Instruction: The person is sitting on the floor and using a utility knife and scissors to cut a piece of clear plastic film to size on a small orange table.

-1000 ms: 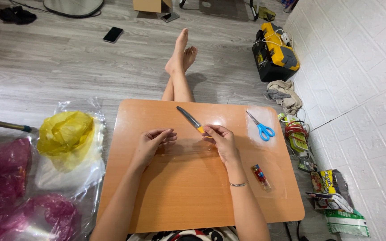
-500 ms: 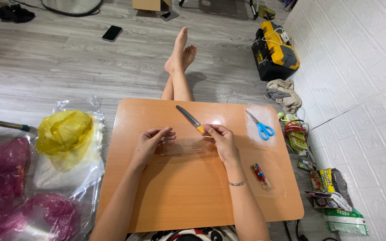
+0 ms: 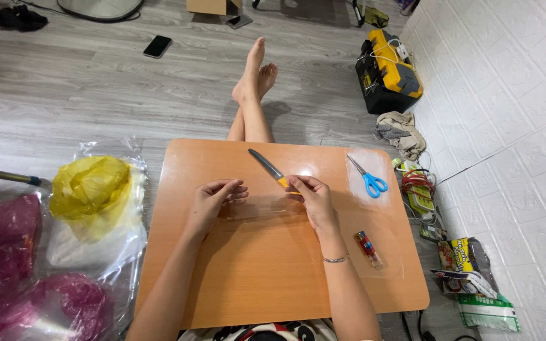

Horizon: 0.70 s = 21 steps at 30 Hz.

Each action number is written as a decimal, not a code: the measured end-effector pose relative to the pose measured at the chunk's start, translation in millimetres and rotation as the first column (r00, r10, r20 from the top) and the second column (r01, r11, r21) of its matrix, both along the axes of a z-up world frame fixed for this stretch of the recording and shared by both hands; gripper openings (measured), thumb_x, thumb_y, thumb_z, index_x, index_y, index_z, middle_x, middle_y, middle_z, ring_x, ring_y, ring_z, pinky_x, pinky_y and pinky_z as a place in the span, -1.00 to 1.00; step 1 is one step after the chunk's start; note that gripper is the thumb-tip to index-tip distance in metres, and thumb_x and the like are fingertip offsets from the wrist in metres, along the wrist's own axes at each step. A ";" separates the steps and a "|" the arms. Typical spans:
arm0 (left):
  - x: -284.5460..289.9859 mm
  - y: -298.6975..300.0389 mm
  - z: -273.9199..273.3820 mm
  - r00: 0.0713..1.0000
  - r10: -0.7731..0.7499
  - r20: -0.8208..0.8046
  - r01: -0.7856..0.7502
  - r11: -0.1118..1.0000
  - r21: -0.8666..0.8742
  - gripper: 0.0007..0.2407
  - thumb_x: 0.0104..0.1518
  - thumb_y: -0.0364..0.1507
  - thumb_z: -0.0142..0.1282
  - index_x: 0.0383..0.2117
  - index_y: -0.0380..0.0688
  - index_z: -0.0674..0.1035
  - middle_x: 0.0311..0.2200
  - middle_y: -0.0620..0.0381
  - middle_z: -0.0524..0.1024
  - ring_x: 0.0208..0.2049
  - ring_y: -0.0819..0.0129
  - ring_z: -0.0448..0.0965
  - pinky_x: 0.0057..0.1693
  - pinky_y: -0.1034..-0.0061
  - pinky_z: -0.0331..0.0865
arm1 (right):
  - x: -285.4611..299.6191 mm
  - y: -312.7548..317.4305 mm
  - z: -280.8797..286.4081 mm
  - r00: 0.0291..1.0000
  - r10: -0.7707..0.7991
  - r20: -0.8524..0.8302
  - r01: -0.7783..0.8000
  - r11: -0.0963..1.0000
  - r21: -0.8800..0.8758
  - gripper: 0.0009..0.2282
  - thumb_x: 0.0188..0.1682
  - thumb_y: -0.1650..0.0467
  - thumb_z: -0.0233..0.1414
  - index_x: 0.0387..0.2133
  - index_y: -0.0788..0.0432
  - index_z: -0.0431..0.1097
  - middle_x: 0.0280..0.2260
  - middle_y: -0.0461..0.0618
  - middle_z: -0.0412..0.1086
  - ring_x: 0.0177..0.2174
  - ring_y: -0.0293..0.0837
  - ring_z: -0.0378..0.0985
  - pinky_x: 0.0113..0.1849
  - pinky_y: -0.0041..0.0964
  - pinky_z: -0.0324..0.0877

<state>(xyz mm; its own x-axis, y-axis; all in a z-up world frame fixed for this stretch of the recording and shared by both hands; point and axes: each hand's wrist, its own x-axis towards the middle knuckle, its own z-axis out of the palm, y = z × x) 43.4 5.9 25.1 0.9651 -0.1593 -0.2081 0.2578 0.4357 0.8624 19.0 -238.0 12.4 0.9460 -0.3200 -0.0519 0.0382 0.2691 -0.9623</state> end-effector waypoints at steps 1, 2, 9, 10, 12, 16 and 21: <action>-0.1 0.3 0.2 1.000 -0.001 0.001 0.001 1.000 0.002 -0.79 0.17 -0.51 0.24 -0.20 -0.50 0.64 -0.31 -0.43 0.63 -0.32 -0.06 0.72 -0.11 0.16 0.64 | -0.6 0.5 1.2 1.000 -0.001 -0.001 0.001 1.000 0.003 -0.90 -0.03 0.48 0.22 -0.30 0.29 0.58 -0.42 0.11 0.57 -0.41 -0.05 0.70 -0.34 -0.21 0.66; 0.3 0.2 -0.3 1.000 -0.001 0.002 0.001 1.000 0.002 -0.79 0.17 -0.51 0.24 -0.20 -0.50 0.64 -0.31 -0.43 0.63 -0.32 -0.06 0.72 -0.11 0.16 0.64 | -0.3 0.7 1.3 1.000 -0.001 0.000 0.001 1.000 0.004 -0.90 -0.03 0.48 0.22 -0.30 0.29 0.58 -0.42 0.11 0.57 -0.41 -0.05 0.70 -0.34 -0.21 0.66; -0.8 -0.1 1.1 1.000 -0.002 0.003 0.002 1.000 0.004 -0.80 0.17 -0.51 0.25 -0.20 -0.48 0.64 -0.32 -0.38 0.64 -0.33 -0.02 0.72 -0.12 0.20 0.64 | 0.1 0.9 -0.5 1.000 -0.008 0.002 0.008 1.000 0.006 -0.90 -0.03 0.47 0.22 -0.30 0.30 0.57 -0.43 0.11 0.57 -0.42 -0.07 0.69 -0.35 -0.22 0.65; -0.2 -0.2 0.0 1.000 -0.002 0.004 0.002 1.000 -0.004 -0.80 0.17 -0.51 0.25 -0.21 -0.48 0.64 -0.33 -0.38 0.64 -0.33 -0.01 0.72 -0.12 0.20 0.64 | -0.4 1.8 1.3 1.000 -0.008 0.000 0.008 1.000 0.006 -0.90 -0.03 0.47 0.22 -0.30 0.30 0.57 -0.42 0.11 0.57 -0.42 -0.07 0.69 -0.35 -0.22 0.65; -2.0 -1.0 3.6 1.000 0.004 0.006 -0.004 1.000 0.000 -0.81 0.16 -0.52 0.24 -0.21 -0.48 0.64 -0.33 -0.38 0.64 -0.34 -0.01 0.72 -0.12 0.19 0.64 | 0.5 0.6 -0.3 1.000 -0.011 -0.001 0.011 1.000 0.007 -0.90 -0.03 0.48 0.22 -0.30 0.30 0.57 -0.42 0.12 0.57 -0.42 -0.06 0.69 -0.35 -0.22 0.65; -3.6 -1.1 7.2 1.000 0.010 0.009 -0.010 1.000 0.005 -0.81 0.16 -0.52 0.24 -0.21 -0.49 0.64 -0.33 -0.37 0.65 -0.34 0.00 0.72 -0.13 0.19 0.64 | -1.8 3.1 2.2 1.000 -0.021 -0.011 0.021 1.000 0.001 -0.89 -0.03 0.48 0.22 -0.29 0.31 0.57 -0.42 0.12 0.57 -0.43 -0.07 0.69 -0.35 -0.22 0.65; 1.0 -0.2 -3.6 1.000 -0.007 0.009 0.007 1.000 0.000 -0.81 0.18 -0.51 0.23 -0.22 -0.48 0.65 -0.34 -0.37 0.65 -0.34 0.00 0.72 -0.14 0.21 0.64 | -0.9 1.3 -1.3 1.000 -0.022 -0.005 0.022 1.000 0.005 -0.89 -0.04 0.47 0.23 -0.29 0.31 0.57 -0.43 0.12 0.57 -0.44 -0.08 0.69 -0.35 -0.22 0.65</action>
